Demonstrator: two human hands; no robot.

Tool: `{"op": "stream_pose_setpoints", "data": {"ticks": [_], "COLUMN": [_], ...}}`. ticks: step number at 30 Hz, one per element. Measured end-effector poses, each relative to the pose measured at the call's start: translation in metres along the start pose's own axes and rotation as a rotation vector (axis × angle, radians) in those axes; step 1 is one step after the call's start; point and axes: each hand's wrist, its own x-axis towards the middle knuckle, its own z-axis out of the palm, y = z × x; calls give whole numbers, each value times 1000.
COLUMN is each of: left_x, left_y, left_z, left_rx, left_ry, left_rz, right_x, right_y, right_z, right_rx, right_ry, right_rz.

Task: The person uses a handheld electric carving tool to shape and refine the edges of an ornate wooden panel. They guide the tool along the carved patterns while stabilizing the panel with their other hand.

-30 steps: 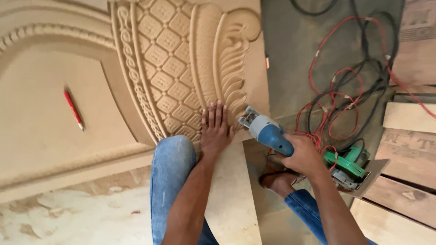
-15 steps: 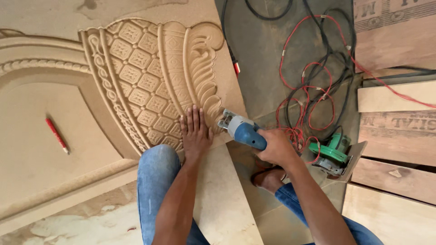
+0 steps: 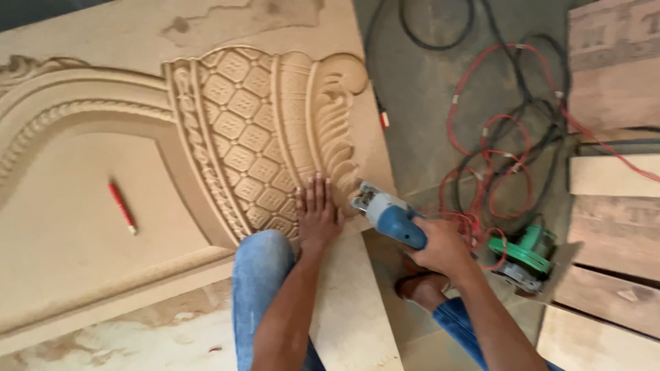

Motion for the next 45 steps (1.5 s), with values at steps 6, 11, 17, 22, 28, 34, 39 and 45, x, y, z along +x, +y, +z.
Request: {"op": "stream_pose_setpoints", "data": {"ticks": [6,11,17,22,28,34,39,45], "left_x": [-2,-1,-1,-2,0,-2,-1,0], "left_y": [-1,-3,-3,-3,-5,-2,-2,-2], "left_z": [0,1,1,2,2,1,-2,-1], "left_rx": [1,-36,-19,-2,-39,-44,-42,-57], "left_ry": [50,52,36,24,29,23,10,15], "left_rz": [3,5,10,1,0,-8,-13,-16], "right_x": [3,5,4,5,3,0,-6,-8], "right_y": [-3,-1,0,-3,-5,0,1,0], "right_z": [0,3,5,4,5,11,18,24], "right_rx": [19,14,2,-44,19,-6,11,75], "right_ry": [-58,-61,-47,-56,-19,-31,52,37], "right_rz": [88,106,92,110,74,118,89,188]}}
